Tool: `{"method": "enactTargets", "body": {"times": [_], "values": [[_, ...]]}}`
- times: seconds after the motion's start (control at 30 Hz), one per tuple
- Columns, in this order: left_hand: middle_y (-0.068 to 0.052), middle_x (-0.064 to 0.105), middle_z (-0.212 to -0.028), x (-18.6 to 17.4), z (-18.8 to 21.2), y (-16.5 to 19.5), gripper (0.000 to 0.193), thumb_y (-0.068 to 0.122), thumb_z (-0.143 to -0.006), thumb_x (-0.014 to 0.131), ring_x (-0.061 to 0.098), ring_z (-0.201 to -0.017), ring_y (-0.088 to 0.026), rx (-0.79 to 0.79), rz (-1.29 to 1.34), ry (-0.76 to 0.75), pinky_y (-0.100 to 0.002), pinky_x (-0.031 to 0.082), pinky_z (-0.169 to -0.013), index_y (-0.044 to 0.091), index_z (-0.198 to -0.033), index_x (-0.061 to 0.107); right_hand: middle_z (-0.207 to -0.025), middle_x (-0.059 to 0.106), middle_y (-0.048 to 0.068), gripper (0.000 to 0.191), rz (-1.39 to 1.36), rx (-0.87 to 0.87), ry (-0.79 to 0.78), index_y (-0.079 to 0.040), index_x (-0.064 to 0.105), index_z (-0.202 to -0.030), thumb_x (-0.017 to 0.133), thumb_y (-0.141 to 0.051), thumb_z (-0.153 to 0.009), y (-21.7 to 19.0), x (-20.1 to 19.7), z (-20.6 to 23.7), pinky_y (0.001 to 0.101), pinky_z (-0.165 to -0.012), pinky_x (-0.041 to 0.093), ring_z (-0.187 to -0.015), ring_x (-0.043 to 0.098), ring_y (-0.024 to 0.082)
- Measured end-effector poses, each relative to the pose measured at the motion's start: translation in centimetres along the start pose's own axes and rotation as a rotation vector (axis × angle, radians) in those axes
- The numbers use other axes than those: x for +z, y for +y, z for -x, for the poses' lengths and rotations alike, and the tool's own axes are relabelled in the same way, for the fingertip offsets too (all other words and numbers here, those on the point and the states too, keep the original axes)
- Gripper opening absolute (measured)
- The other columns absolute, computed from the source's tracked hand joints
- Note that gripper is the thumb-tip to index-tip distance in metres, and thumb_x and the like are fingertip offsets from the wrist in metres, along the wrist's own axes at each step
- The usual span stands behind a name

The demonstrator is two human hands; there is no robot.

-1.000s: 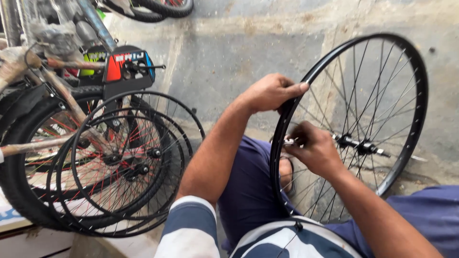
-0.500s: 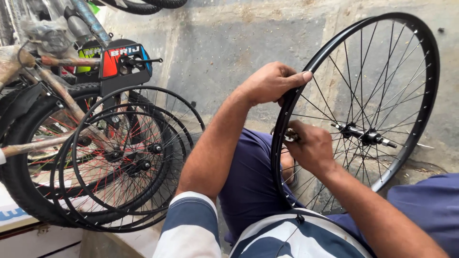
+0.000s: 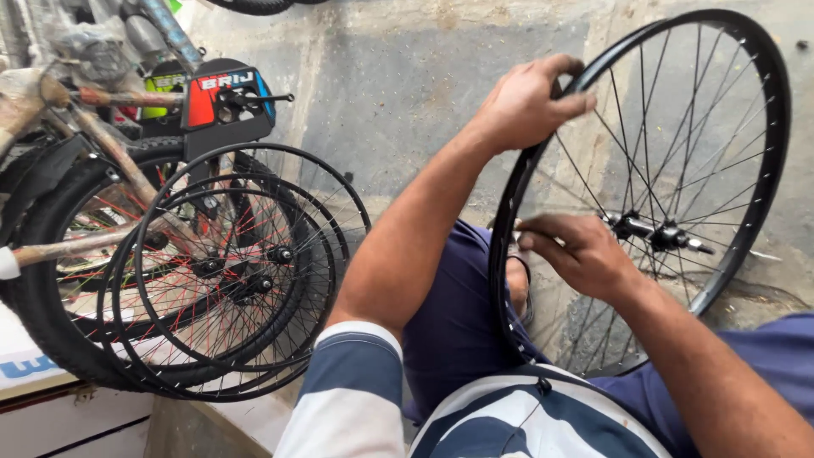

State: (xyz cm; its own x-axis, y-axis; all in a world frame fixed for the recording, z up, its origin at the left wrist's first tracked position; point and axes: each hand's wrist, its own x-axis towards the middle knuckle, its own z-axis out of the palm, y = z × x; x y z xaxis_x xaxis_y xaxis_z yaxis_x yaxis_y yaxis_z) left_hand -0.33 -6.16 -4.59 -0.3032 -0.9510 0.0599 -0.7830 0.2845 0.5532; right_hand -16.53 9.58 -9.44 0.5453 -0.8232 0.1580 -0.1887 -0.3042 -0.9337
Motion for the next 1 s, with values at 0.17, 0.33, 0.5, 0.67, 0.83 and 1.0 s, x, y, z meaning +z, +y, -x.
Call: {"method": "enactTargets", "body": {"times": [0.17, 0.33, 0.5, 0.67, 0.83, 1.0], "values": [[-0.015, 0.075, -0.099, -4.4, 3.8, 0.2, 0.067, 0.048, -0.08, 0.082, 0.076, -0.087, -0.022, -0.036, 0.061, -0.323, -0.036, 0.061, -0.075, 0.0, -0.122, 0.063, -0.101, 0.079, 0.012, 0.022, 0.121, -0.263, 0.071, -0.006, 0.077, -0.103, 0.077, -0.019, -0.085, -0.2, -1.6, 2.2, 0.0371, -0.076, 0.061, -0.088, 0.077, 0.024], [-0.011, 0.071, -0.082, -6.3, 6.3, 1.7, 0.061, 0.047, -0.078, 0.084, 0.072, -0.075, -0.02, -0.106, 0.03, -0.403, -0.037, 0.056, -0.062, 0.0, -0.109, 0.061, -0.114, 0.076, 0.015, 0.024, 0.0, -0.189, 0.303, -0.003, 0.075, -0.11, 0.077, -0.017, -0.09, -1.0, -0.5, 2.8, 0.0321, -0.079, 0.064, -0.095, 0.077, 0.022], [-0.008, 0.067, -0.078, -6.3, 6.1, 1.9, 0.06, 0.047, -0.081, 0.086, 0.068, -0.07, -0.017, -0.051, 0.038, -0.412, -0.034, 0.056, -0.058, 0.001, -0.108, 0.06, -0.106, 0.078, 0.015, 0.026, -0.212, -0.009, 0.224, -0.001, 0.077, -0.112, 0.074, -0.018, -0.092, -1.0, 0.7, 0.3, 0.0291, -0.073, 0.061, -0.089, 0.075, 0.017], [-0.004, 0.063, -0.072, -6.1, 6.3, 1.6, 0.057, 0.043, -0.08, 0.088, 0.066, -0.063, -0.011, -0.114, 0.191, -0.429, -0.031, 0.054, -0.05, 0.001, -0.106, 0.058, -0.095, 0.078, 0.008, 0.026, -0.541, 0.216, 0.196, 0.001, 0.075, -0.114, 0.066, -0.02, -0.102, -0.9, 1.3, 0.2, 0.0255, -0.077, 0.06, -0.085, 0.073, 0.012], [-0.001, 0.063, -0.069, -5.7, 6.3, 1.8, 0.057, 0.044, -0.081, 0.088, 0.066, -0.061, -0.009, -0.076, 0.197, -0.435, -0.03, 0.053, -0.048, 0.003, -0.107, 0.058, -0.094, 0.077, 0.009, 0.027, -0.509, 0.201, 0.146, 0.001, 0.074, -0.119, 0.063, -0.019, -0.104, 0.2, 1.2, 0.9, 0.0258, -0.077, 0.059, -0.085, 0.072, 0.013], [-0.002, 0.062, -0.069, -5.7, 6.2, 2.0, 0.057, 0.046, -0.081, 0.087, 0.066, -0.06, -0.01, -0.062, 0.195, -0.437, -0.03, 0.053, -0.047, 0.003, -0.105, 0.06, -0.093, 0.075, 0.011, 0.025, -0.493, 0.227, 0.088, 0.004, 0.074, -0.116, 0.065, -0.016, -0.105, 1.1, 0.6, 0.6, 0.0292, -0.075, 0.056, -0.083, 0.068, 0.016]]}}
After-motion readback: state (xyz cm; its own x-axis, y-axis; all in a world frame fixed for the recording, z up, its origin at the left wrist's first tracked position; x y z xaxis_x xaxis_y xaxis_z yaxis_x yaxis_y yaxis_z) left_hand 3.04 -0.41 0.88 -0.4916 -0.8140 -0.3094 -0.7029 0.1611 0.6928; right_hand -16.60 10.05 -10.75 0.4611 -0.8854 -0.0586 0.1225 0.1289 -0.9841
